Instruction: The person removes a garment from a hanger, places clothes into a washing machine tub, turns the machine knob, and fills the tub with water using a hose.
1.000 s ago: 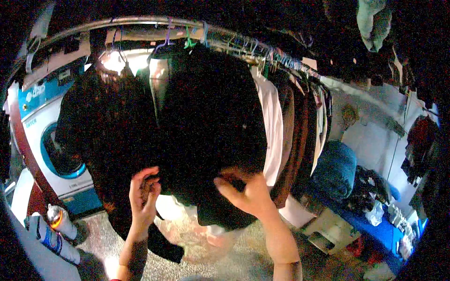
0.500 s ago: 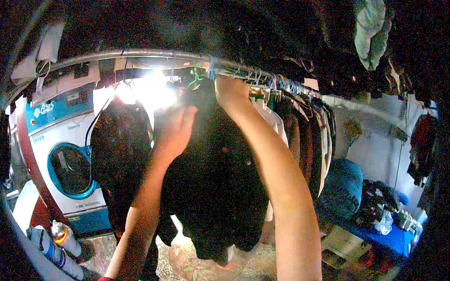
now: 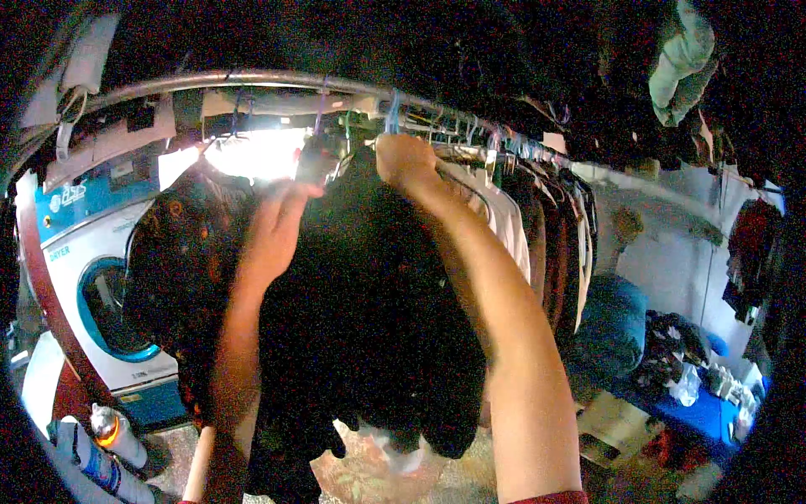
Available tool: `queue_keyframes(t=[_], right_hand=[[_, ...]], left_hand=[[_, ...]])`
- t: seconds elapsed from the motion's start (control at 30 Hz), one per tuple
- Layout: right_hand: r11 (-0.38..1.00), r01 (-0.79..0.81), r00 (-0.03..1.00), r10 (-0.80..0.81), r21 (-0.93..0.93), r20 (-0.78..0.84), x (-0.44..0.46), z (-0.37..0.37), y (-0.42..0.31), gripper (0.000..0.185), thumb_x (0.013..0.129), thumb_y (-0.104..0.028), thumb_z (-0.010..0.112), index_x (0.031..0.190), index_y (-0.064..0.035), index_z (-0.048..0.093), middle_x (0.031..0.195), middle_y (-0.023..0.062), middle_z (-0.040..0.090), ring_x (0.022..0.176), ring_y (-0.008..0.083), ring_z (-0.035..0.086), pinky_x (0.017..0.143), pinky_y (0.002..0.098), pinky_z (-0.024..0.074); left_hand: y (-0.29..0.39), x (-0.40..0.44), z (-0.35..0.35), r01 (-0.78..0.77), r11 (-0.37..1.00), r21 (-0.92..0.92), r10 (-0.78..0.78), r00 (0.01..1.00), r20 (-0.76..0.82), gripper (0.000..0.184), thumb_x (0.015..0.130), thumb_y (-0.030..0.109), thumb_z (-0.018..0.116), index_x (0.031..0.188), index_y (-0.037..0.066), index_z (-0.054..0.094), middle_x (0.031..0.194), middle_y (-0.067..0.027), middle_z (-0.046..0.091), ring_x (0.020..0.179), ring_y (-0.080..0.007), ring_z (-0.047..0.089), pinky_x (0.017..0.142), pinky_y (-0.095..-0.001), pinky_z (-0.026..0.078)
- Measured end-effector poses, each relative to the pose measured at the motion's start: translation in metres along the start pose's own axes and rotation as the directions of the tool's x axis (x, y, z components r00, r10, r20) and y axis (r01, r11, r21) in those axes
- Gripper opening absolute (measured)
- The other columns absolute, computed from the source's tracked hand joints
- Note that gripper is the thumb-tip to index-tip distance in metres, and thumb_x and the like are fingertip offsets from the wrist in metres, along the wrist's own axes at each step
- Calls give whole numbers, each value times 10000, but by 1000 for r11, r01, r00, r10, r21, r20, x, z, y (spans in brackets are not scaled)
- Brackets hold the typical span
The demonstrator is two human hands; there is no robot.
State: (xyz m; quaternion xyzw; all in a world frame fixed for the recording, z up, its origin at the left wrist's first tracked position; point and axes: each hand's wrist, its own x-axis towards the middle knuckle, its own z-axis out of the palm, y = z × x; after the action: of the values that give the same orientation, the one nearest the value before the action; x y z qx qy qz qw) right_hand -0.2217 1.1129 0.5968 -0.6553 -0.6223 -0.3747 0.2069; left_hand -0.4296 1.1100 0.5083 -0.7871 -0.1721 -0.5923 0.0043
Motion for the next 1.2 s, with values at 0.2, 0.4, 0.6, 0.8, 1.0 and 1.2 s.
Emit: queue_keyframes(t=[0.2,0.4,0.6,0.8,1.0,1.2], right_hand=[[973,-229,973,230,28,-11,-117,19,6,295,852,-301,496,837,-35,622,755,193,625,731,369,609,666,456,488],[947,-239,922,291,214,-256,-246,-55,45,107,808,-122,602,878,-40,601,784,205,600,723,367,589,624,381,458],[840,-438,822,519,321,-236,-351,-129,87,167,819,-108,606,943,4,613,842,115,652,766,130,608,715,255,459],[692,-599,680,705,403,-200,-439,-197,112,164,809,-79,616,942,16,627,818,30,640,752,89,553,722,235,449],[655,-736,623,755,174,-206,-482,-259,111,154,822,-132,592,901,-6,633,837,90,651,762,145,595,721,267,462],[610,-784,616,742,-114,-265,-501,-300,109,135,801,-115,589,892,-27,635,830,118,646,745,190,617,696,302,479]], left_hand=[[7,2,-6,103,983,-154,-90,992,91,324,937,258,357,965,36,591,1006,-158,580,984,-283,538,898,-344,375],[52,-21,-9,-101,995,-2,100,986,-136,157,879,106,511,986,23,591,946,-132,593,910,-232,551,830,-309,401],[124,-97,44,-111,942,-318,56,983,-178,165,815,-25,550,969,11,594,927,-119,614,857,-238,594,776,-292,454],[160,-117,120,-70,930,-361,17,989,-148,317,784,30,621,1091,26,541,1084,-146,555,1009,-277,530,865,-347,417],[216,-109,129,80,828,-555,-50,996,70,580,729,15,670,1239,62,399,1191,-154,490,1105,-277,487,947,-327,369],[243,-95,149,-101,840,-534,103,994,-27,413,674,-51,618,1058,20,485,1027,-170,509,980,-351,509,867,-354,404]])
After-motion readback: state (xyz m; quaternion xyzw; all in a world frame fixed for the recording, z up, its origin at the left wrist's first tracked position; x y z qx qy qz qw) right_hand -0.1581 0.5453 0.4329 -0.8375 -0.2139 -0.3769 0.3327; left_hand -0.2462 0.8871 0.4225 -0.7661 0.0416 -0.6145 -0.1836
